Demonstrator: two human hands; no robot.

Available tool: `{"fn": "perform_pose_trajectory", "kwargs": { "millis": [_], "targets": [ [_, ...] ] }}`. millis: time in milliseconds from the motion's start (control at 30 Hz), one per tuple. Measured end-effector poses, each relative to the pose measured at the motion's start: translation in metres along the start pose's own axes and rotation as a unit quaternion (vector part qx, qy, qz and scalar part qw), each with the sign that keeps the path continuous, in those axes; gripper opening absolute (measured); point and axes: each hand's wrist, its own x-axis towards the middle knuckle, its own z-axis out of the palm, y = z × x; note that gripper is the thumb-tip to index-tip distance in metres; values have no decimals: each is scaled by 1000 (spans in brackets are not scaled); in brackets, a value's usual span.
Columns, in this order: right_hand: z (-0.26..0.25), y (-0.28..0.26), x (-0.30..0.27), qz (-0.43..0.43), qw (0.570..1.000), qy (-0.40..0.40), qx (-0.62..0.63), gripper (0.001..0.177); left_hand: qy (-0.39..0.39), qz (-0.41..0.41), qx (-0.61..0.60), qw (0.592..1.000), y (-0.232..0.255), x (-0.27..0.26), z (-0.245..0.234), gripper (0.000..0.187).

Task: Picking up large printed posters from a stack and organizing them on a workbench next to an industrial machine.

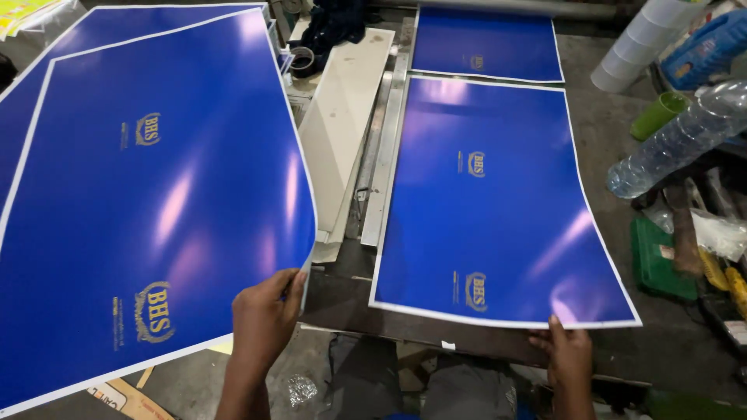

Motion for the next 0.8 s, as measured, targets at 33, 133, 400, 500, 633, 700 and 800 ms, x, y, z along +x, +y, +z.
{"fn": "perform_pose_trajectory", "kwargs": {
  "millis": [33, 133, 400, 500, 633, 700, 800],
  "targets": [
    [-1, 14, 24, -18, 1000, -9, 5, 41, -12, 0, -12, 1000, 3, 2, 0, 16],
    [16, 3, 57, 15, 999, -15, 39, 45, -27, -6, -28, 999, 3, 1, 0, 19],
    [32, -6, 17, 68, 994, -56, 61, 60, -86, 12, -65, 994, 10, -1, 0, 23],
    [38, 13, -15, 106, 989, -83, 54, 59, -119, 28, -74, 990, 21, -1, 17, 23],
    [74, 16, -53, 147, 968, -192, -61, 56, -116, 101, -130, 980, 35, -8, 71, 20],
    [99, 15, -77, 138, 955, -252, -75, 57, -107, 133, -143, 975, 46, -18, 103, 22],
    [129, 13, -106, 68, 920, -376, -90, 61, -142, 159, -144, 966, 62, -35, 141, 20]
  ]
}}
